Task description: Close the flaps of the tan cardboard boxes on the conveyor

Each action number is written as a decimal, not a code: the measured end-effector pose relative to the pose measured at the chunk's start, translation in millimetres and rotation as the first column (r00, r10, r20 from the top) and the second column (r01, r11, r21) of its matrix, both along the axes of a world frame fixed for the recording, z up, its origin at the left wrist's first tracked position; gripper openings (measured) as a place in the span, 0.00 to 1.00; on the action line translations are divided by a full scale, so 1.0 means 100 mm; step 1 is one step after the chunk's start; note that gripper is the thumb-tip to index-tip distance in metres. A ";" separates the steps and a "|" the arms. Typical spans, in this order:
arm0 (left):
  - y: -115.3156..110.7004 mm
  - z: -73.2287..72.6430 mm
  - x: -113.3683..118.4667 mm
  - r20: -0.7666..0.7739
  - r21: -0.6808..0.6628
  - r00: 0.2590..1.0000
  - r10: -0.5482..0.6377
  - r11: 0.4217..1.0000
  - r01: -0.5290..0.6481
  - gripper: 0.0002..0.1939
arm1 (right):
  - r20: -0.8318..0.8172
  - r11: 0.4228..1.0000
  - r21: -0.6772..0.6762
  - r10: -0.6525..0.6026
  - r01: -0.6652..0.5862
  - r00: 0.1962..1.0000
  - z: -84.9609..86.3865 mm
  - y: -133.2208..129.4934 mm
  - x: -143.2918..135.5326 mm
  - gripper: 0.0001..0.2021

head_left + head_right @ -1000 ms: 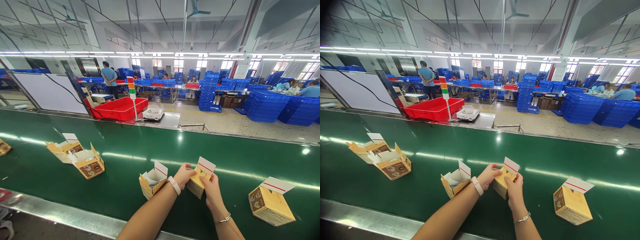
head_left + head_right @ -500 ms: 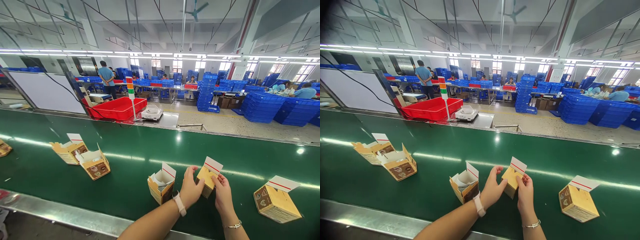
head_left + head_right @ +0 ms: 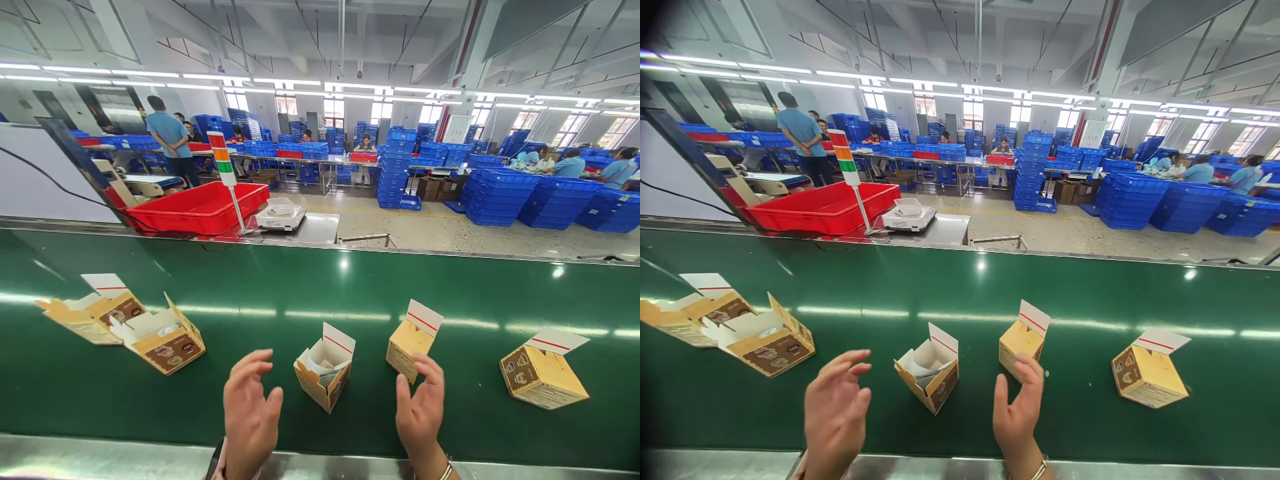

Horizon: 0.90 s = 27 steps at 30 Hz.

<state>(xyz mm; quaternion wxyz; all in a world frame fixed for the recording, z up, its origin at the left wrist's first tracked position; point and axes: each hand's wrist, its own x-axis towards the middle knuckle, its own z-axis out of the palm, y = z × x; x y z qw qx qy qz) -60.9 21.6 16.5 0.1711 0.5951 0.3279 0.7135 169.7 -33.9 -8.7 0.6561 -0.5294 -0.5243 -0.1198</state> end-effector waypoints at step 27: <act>0.42 -0.22 0.70 -0.574 -0.175 0.647 -0.502 0.847 0.502 0.17 | 0.466 0.773 -0.634 0.344 0.036 0.815 0.23 0.09 0.01 0.15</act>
